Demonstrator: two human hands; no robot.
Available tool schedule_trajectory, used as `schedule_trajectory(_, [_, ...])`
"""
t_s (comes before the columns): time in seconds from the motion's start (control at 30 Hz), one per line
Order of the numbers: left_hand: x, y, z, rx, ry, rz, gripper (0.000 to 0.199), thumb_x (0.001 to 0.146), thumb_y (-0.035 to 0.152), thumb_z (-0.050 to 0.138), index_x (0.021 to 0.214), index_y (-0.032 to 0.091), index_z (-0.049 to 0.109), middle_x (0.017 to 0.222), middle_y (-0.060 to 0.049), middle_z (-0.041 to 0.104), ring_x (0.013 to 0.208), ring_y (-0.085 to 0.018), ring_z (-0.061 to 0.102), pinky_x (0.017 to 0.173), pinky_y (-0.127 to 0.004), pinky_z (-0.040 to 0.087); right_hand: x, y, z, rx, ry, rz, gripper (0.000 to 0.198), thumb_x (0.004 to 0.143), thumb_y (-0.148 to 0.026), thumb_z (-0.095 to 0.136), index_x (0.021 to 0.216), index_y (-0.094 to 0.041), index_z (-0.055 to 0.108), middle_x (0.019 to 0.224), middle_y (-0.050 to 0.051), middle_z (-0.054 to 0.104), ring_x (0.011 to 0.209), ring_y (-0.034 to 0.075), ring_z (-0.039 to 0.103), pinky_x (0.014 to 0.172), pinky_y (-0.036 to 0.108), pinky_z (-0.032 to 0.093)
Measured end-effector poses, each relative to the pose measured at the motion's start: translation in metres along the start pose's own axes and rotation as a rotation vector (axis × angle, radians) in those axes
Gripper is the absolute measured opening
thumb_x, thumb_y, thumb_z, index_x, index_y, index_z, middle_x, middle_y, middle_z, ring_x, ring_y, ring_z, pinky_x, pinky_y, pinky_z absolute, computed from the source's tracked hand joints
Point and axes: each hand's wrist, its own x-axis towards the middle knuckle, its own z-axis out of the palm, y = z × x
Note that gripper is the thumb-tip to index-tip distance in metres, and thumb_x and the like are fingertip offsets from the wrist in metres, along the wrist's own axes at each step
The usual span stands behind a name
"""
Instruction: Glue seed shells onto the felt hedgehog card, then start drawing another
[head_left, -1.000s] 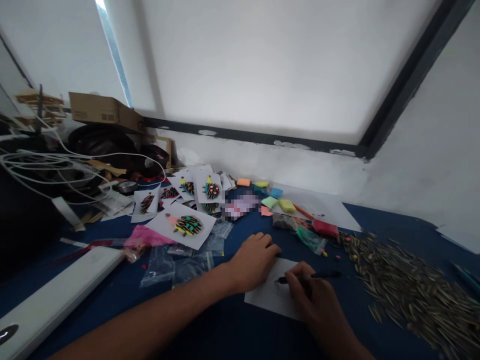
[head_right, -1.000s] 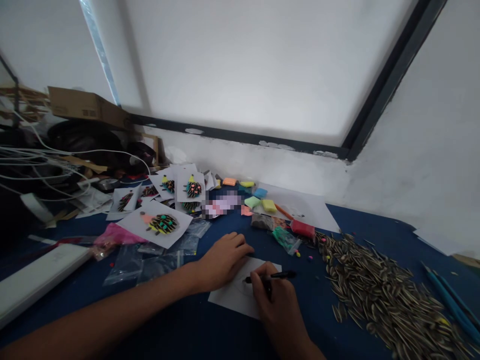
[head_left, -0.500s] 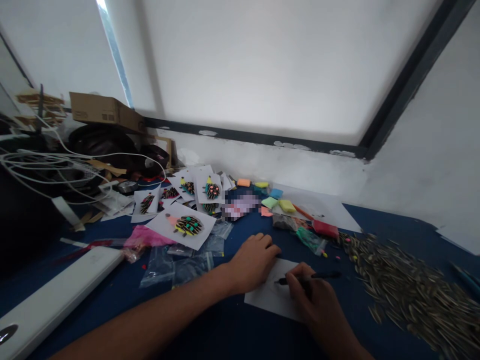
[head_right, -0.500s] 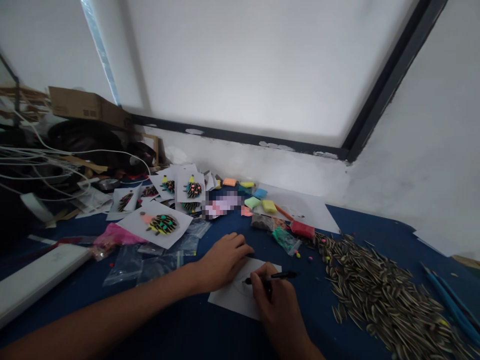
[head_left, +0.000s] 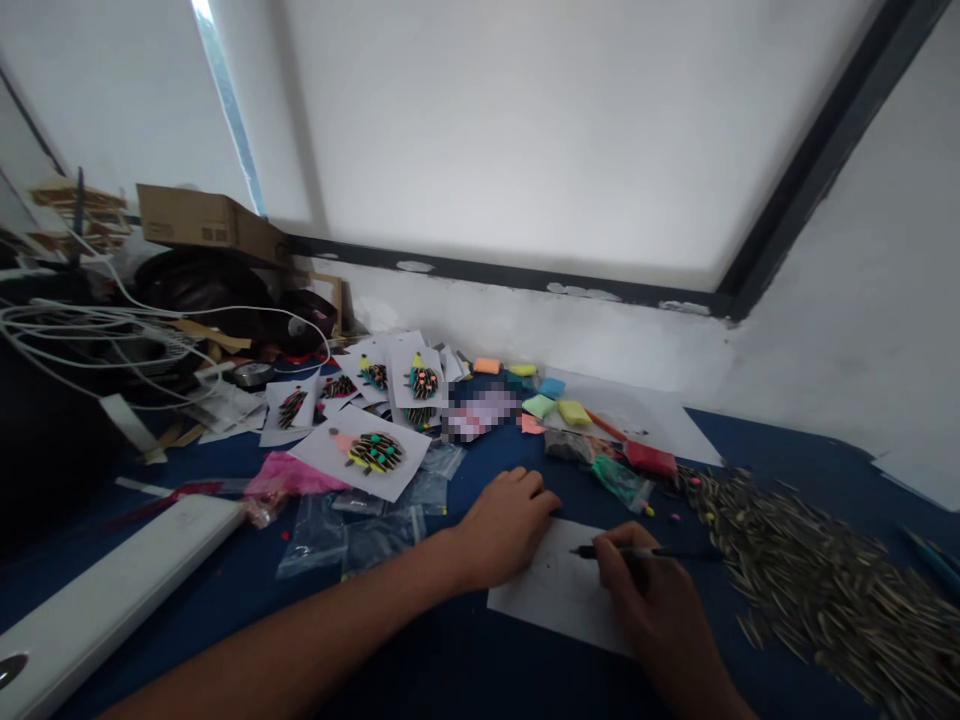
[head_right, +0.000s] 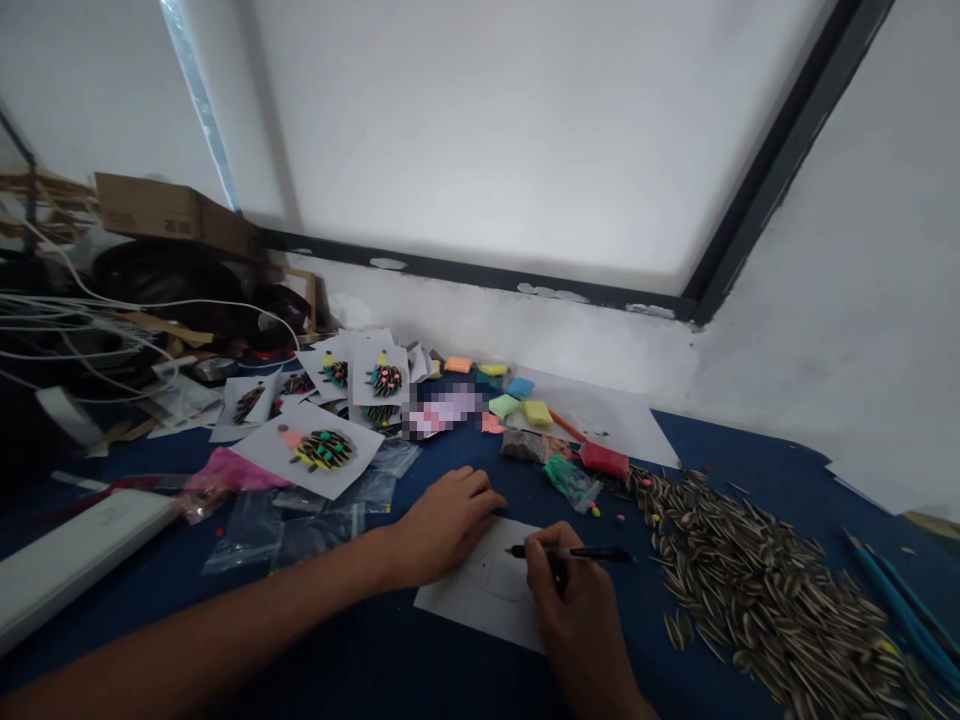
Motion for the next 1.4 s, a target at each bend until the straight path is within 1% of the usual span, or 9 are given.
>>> schedule_trajectory(0.1, [0.0000, 0.0003, -0.0004, -0.007, 0.005, 0.002, 0.021, 0.094, 0.022, 0.043, 0.107, 0.018, 0.059, 0.100, -0.007, 0.056, 0.092, -0.022, 0.048, 0.078, -0.036, 0.041, -0.0014, -0.0010, -0.0006, 0.015, -0.015, 0.005, 0.038, 0.090, -0.050, 0.041, 0.067, -0.022, 0.053, 0.053, -0.002, 0.053, 0.045, 0.013, 0.051, 0.042, 0.024, 0.034])
schedule_trajectory(0.17, [-0.0002, 0.0006, -0.0008, -0.015, 0.004, 0.000, 0.022, 0.094, 0.023, 0.042, 0.107, 0.018, 0.059, 0.100, -0.007, 0.056, 0.091, -0.022, 0.048, 0.077, -0.036, 0.041, -0.0022, -0.0031, -0.0003, 0.029, -0.022, -0.028, 0.036, 0.090, -0.048, 0.043, 0.068, -0.022, 0.053, 0.051, -0.004, 0.051, 0.043, 0.013, 0.050, 0.041, 0.023, 0.034])
schedule_trajectory(0.3, [-0.0006, 0.0009, -0.0013, -0.018, 0.002, -0.006, 0.021, 0.093, 0.022, 0.044, 0.106, 0.019, 0.060, 0.100, -0.007, 0.056, 0.092, -0.022, 0.048, 0.078, -0.036, 0.040, -0.0019, -0.0077, 0.0003, 0.062, 0.000, -0.096, 0.033, 0.090, -0.046, 0.046, 0.069, -0.022, 0.055, 0.055, -0.003, 0.053, 0.046, 0.012, 0.052, 0.044, 0.022, 0.039])
schedule_trajectory(0.5, [-0.0006, 0.0012, -0.0014, -0.018, -0.001, -0.008, 0.021, 0.094, 0.022, 0.043, 0.106, 0.019, 0.060, 0.101, -0.007, 0.055, 0.093, -0.022, 0.048, 0.078, -0.036, 0.040, -0.0005, -0.0072, 0.0014, 0.061, -0.004, -0.124, 0.034, 0.091, -0.046, 0.046, 0.069, -0.022, 0.055, 0.056, -0.003, 0.052, 0.049, 0.013, 0.052, 0.046, 0.022, 0.041])
schedule_trajectory(0.9, [0.0001, 0.0018, -0.0023, -0.011, -0.014, -0.011, 0.021, 0.093, 0.022, 0.044, 0.106, 0.019, 0.060, 0.101, -0.007, 0.056, 0.093, -0.022, 0.048, 0.078, -0.035, 0.041, 0.0006, -0.0042, 0.0024, 0.052, -0.025, -0.138, 0.034, 0.091, -0.046, 0.046, 0.071, -0.021, 0.057, 0.058, -0.002, 0.054, 0.050, 0.012, 0.052, 0.048, 0.022, 0.040])
schedule_trajectory(1.07, [-0.0002, 0.0014, -0.0020, -0.016, -0.010, -0.007, 0.022, 0.094, 0.023, 0.043, 0.106, 0.018, 0.060, 0.101, -0.008, 0.056, 0.093, -0.022, 0.048, 0.078, -0.037, 0.041, 0.0001, -0.0047, 0.0022, 0.038, -0.016, -0.128, 0.032, 0.091, -0.044, 0.047, 0.069, -0.021, 0.055, 0.055, -0.004, 0.050, 0.047, 0.012, 0.049, 0.045, 0.021, 0.037])
schedule_trajectory(1.13, [-0.0003, 0.0012, -0.0015, -0.015, -0.006, -0.005, 0.022, 0.094, 0.023, 0.042, 0.106, 0.019, 0.060, 0.101, -0.008, 0.056, 0.093, -0.022, 0.048, 0.078, -0.037, 0.041, -0.0001, -0.0046, 0.0022, 0.041, -0.024, -0.120, 0.032, 0.091, -0.044, 0.046, 0.070, -0.021, 0.055, 0.055, -0.004, 0.051, 0.047, 0.012, 0.049, 0.045, 0.021, 0.037])
schedule_trajectory(1.4, [-0.0003, 0.0017, -0.0027, -0.019, -0.015, -0.015, 0.022, 0.094, 0.023, 0.042, 0.107, 0.019, 0.059, 0.101, -0.008, 0.056, 0.094, -0.022, 0.048, 0.078, -0.036, 0.041, 0.0009, -0.0056, 0.0021, 0.046, -0.030, -0.137, 0.033, 0.090, -0.044, 0.046, 0.069, -0.021, 0.055, 0.055, -0.004, 0.052, 0.048, 0.012, 0.050, 0.046, 0.021, 0.039])
